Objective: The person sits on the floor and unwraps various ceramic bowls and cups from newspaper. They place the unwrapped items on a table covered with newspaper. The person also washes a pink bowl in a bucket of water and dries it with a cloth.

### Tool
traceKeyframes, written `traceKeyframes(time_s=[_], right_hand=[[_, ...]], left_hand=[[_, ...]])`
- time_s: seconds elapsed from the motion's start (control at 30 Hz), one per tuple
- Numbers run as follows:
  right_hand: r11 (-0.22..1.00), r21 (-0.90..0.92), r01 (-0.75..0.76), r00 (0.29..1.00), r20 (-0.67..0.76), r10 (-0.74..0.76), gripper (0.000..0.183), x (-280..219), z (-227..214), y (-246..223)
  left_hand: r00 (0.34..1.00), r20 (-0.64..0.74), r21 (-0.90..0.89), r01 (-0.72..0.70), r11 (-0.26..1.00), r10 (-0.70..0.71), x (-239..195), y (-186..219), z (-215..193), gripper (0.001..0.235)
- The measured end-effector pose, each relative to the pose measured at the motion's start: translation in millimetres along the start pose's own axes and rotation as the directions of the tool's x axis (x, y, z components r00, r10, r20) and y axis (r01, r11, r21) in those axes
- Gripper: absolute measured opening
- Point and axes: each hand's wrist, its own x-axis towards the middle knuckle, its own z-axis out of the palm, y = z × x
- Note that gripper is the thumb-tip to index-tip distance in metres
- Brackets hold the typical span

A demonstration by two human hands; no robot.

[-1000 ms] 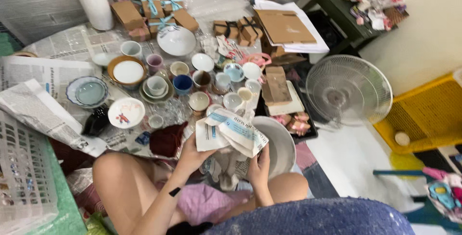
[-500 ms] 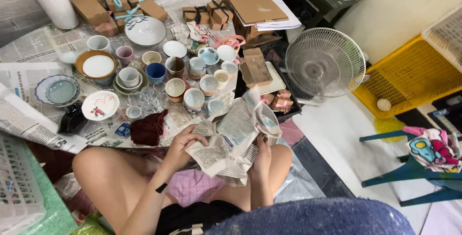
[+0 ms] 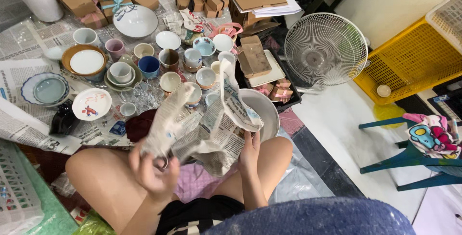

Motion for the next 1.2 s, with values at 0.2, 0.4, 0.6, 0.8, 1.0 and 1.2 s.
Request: traceKeyframes(time_s=[0.2, 0.4, 0.6, 0.8, 1.0, 1.2], right_hand=[[0.987, -0.153, 0.055, 0.998, 0.027, -0.052, 0.043, -3, -1, 11], [0.991, 0.082, -0.102, 0.995, 0.003, 0.102, 0.046, 3, -6, 23], [0.965, 0.127, -0.228, 0.968, 0.139, 0.21, 0.043, -3, -9, 40], [0.959, -0.215, 0.188, 0.963, 0.232, -0.136, 0.041, -4, 0, 44], [0.949, -0.166, 0.269, 0.949, 0.215, -0.231, 0.03, -1, -2, 61], [0.876, -0.353, 0.328, 0.935, -0.015, -0.355, 0.026, 43, -58, 44]], left_hand=[[0.829, 0.56, 0.405, -0.259, 0.877, -0.014, -15, 10, 36, 0.023], [0.783, 0.543, 0.423, 0.056, 0.904, -0.303, -9, -46, 45, 0.032], [0.703, 0.594, 0.229, 0.318, 0.92, -0.391, -13, -57, 49, 0.032], [0.563, 0.576, -0.007, 0.729, 0.684, -0.593, -23, -66, 54, 0.035], [0.676, 0.531, -0.017, 0.612, 0.791, -0.511, -46, -83, 49, 0.037], [0.603, 0.284, 0.142, 0.742, 0.655, -0.745, -37, -118, 13, 0.044]])
